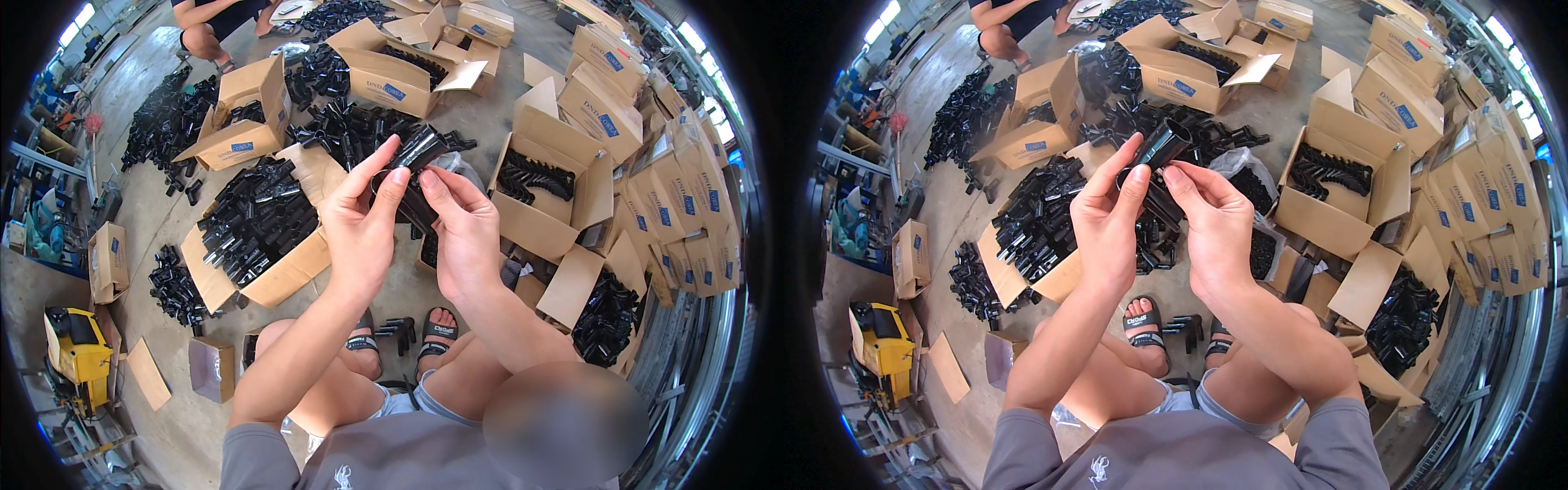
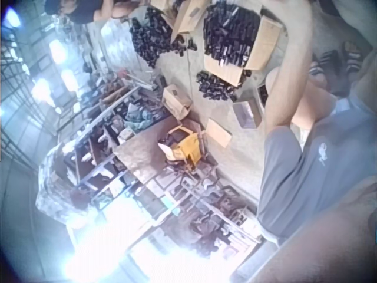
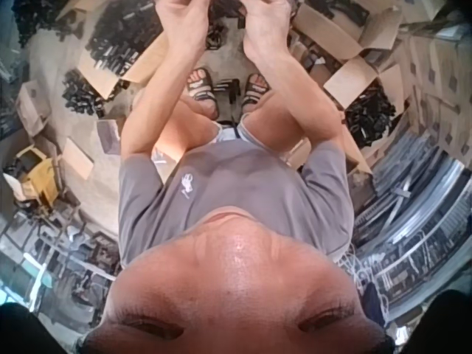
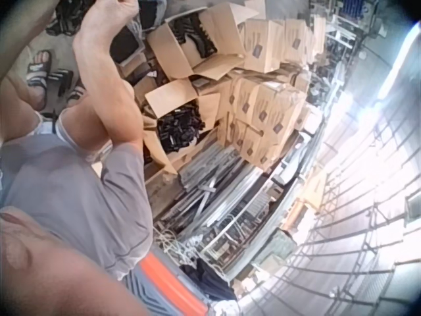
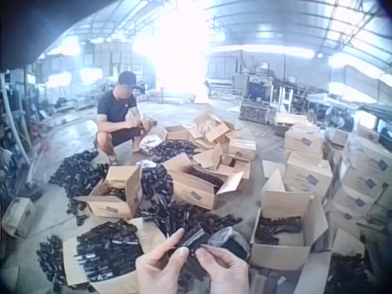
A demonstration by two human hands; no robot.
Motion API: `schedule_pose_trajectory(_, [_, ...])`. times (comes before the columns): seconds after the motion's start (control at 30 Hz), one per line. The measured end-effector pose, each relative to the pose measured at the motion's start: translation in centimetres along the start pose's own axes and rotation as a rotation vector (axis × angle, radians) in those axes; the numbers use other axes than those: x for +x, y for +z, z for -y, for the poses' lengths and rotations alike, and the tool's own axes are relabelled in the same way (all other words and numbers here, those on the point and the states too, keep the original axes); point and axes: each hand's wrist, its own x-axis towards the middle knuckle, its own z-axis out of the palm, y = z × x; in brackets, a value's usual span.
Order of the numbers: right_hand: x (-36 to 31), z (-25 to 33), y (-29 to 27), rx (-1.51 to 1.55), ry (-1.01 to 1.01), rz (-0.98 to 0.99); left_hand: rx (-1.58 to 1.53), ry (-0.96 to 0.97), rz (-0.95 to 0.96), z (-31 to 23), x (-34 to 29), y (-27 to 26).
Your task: The person sorts small black plastic components by hand, picking them up from the floor and placing them into a bag.
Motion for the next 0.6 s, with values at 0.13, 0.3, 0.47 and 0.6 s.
schedule_pose_trajectory(0.13, [0.2, 0.0, -0.2, -0.04, 0.001, -0.005, 0.017, -0.012, -0.005, -0.2, -0.2, 0.2])
schedule_pose_trajectory(0.3, [0.0, 0.2, 0.0, -0.127, -0.043, 0.028, 0.043, 0.005, -0.019, -0.2, -0.2, -0.1])
schedule_pose_trajectory(0.47, [-0.1, 0.9, -0.2, -0.177, -0.057, 0.111, 0.033, 0.019, -0.005, -0.1, -0.1, -0.4])
schedule_pose_trajectory(0.6, [0.1, 1.1, -0.5, -0.21, -0.047, 0.101, 0.038, 0.02, -0.004, 0.0, -0.1, -0.3])
